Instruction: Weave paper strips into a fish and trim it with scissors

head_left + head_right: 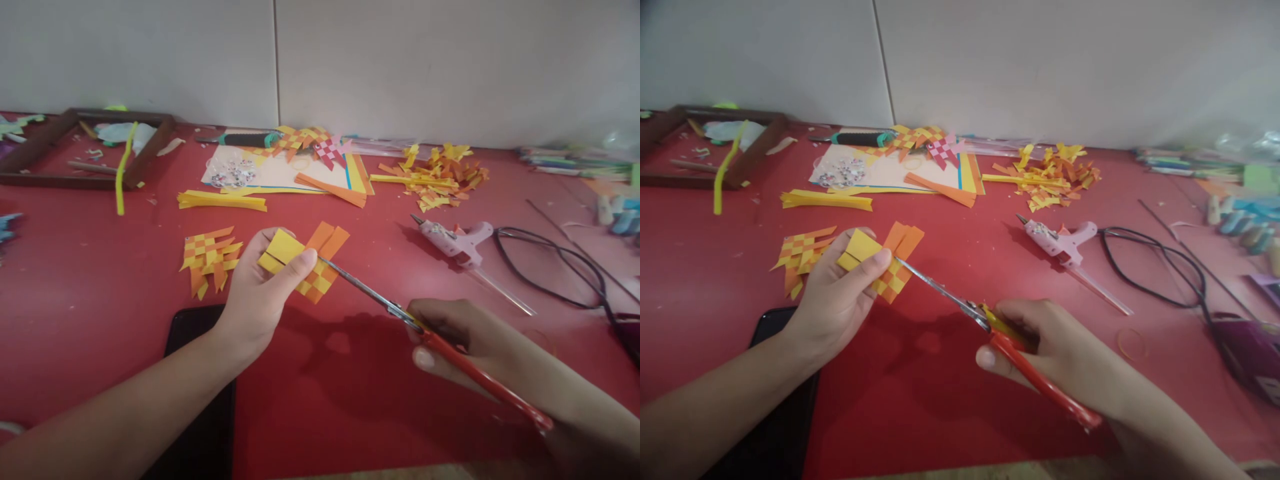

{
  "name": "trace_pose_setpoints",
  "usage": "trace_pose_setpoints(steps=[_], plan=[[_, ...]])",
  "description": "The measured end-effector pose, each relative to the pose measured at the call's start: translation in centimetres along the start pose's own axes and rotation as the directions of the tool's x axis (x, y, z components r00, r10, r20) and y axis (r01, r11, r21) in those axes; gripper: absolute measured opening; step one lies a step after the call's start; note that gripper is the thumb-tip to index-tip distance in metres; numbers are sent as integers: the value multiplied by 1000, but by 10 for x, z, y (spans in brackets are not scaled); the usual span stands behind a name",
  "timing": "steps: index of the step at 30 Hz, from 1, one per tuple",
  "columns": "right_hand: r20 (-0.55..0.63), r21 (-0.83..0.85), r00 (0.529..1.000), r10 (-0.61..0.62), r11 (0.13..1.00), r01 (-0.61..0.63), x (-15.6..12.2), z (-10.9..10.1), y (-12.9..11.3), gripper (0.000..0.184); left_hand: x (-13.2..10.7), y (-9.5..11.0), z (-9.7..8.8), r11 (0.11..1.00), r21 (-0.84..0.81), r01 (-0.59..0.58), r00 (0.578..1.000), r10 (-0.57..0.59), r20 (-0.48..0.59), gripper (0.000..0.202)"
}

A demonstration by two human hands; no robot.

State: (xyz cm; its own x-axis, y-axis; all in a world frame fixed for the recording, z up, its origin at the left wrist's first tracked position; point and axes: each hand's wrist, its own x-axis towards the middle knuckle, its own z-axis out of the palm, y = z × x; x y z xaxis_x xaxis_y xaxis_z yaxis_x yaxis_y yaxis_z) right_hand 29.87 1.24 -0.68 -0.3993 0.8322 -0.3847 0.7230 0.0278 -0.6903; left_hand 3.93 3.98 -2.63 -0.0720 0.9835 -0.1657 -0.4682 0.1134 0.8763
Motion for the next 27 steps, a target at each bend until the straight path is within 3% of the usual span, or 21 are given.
trace_pose_setpoints(steps=[3, 19, 27], plan=[[59, -22, 998, 23, 1000, -22, 0, -1, -4, 49, -2, 0, 0, 1000, 7, 14, 999, -14, 29, 27], [47, 11, 998, 38, 999, -39, 2, 2, -1, 53, -1, 0, -1, 1000, -17, 16, 1000, -16, 11, 24], [6, -10, 1000, -11, 1000, 11, 1, 2, 1, 53, -1, 2, 1, 996, -75, 55, 998, -55, 5, 25]])
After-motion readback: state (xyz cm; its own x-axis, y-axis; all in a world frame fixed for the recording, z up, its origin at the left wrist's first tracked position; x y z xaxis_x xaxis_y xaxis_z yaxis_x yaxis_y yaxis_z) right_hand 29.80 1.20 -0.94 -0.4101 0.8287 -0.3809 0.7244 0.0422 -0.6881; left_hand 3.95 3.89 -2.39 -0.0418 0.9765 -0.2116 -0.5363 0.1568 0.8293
